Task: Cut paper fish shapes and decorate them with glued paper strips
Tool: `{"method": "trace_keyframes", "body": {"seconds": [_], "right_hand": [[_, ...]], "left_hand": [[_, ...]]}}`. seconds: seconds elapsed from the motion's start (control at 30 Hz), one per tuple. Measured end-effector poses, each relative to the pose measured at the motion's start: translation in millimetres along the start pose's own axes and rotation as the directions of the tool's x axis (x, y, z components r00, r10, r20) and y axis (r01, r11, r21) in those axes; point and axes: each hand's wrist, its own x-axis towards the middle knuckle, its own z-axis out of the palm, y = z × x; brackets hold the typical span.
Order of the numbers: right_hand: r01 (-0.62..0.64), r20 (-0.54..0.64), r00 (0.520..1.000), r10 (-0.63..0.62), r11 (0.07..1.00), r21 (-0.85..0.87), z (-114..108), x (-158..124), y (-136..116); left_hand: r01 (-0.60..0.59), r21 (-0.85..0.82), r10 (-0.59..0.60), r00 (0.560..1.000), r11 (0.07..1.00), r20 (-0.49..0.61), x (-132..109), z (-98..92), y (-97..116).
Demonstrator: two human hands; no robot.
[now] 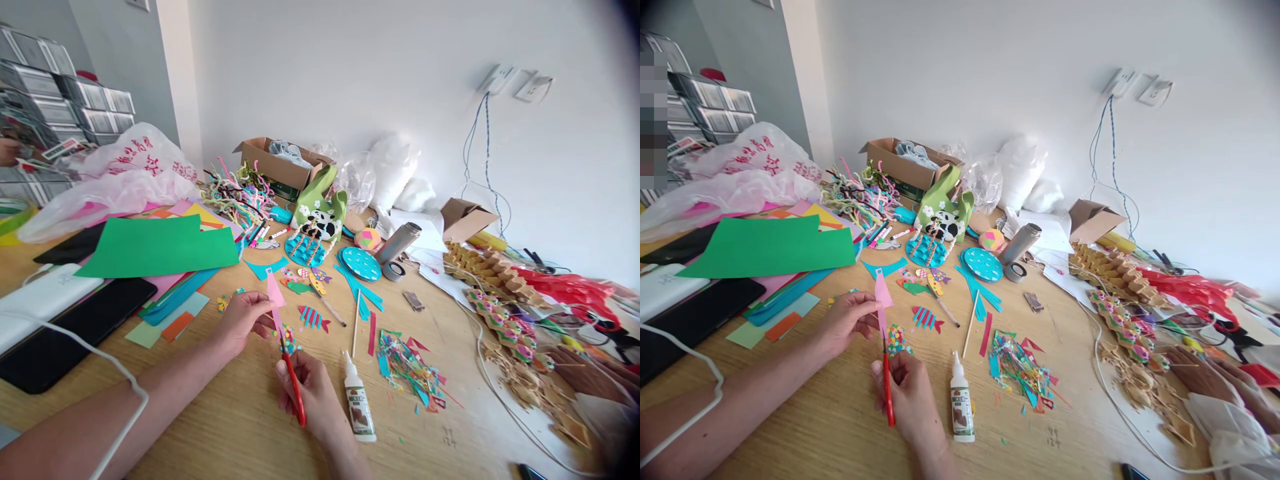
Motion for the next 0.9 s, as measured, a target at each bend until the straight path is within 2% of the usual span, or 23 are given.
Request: {"method": "trace_keyframes", "body": {"seconds": [0.9], "right_hand": [[0.018,-0.015,1.000,-0.018,1.000,0.002,1.6,-1.1,2.0]], "left_hand": [[-0.007,0.019,0.006,1.000,1.000,0.018,1.6,-1.5,-2.6]]}}
